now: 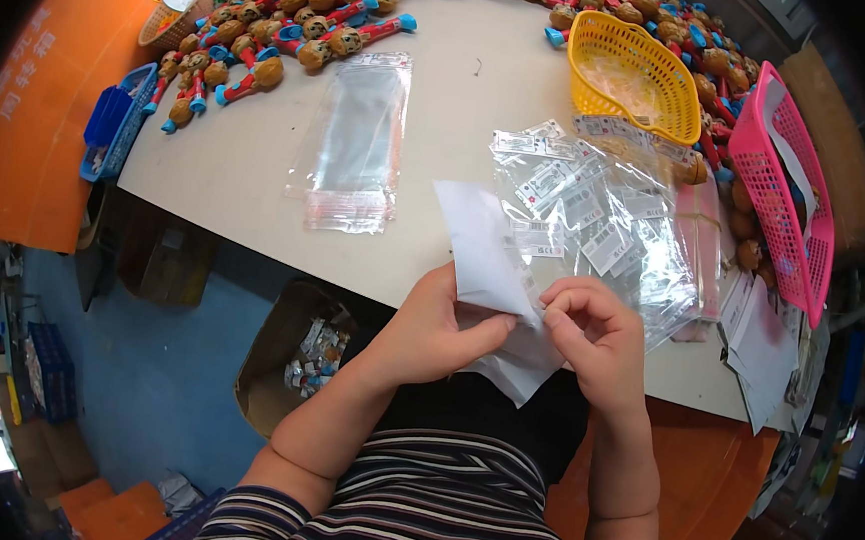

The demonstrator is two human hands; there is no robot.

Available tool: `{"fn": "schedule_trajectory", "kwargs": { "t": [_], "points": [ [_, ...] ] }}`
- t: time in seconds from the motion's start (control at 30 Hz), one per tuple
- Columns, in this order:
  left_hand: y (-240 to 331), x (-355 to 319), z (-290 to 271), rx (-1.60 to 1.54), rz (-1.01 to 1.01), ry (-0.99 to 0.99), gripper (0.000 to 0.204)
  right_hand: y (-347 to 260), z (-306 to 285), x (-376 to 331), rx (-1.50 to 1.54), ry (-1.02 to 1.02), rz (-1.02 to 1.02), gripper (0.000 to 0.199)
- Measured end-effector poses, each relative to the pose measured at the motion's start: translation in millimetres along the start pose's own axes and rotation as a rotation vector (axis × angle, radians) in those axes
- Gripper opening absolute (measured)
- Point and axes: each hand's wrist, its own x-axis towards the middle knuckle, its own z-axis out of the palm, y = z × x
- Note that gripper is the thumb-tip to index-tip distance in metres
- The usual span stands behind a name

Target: Sticking identification labels onto individual transparent plastic bags at a workstation.

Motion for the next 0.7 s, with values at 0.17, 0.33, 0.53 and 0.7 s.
{"fn": "schedule_trajectory", "kwargs": {
  "t": [0.17,0.33,0.53,0.7],
  "points": [
    [-2.3,1.5,0.4,-0.007,0.019,0.027,0.034,7.7,-2.4,-0.2,0.124,0.038,0.065,0.004],
    [-4.3,5.5,-1.7,-0.03,0.014,0.029,0.038,19.1,-24.9,4.7,0.45,0.289,0.135,0.014],
    [-12.1,27.0,4.7,-0.269,-0.042,0.098,0.045,13.9,-59.0,5.4,0.57,0.438,0.014,0.022],
    [-24.0,55.3,20.6,-0.367,0.026,0.173,0.046,4.4,-74.1,2.3,0.565,0.795,-0.23,0.015]
  ]
}}
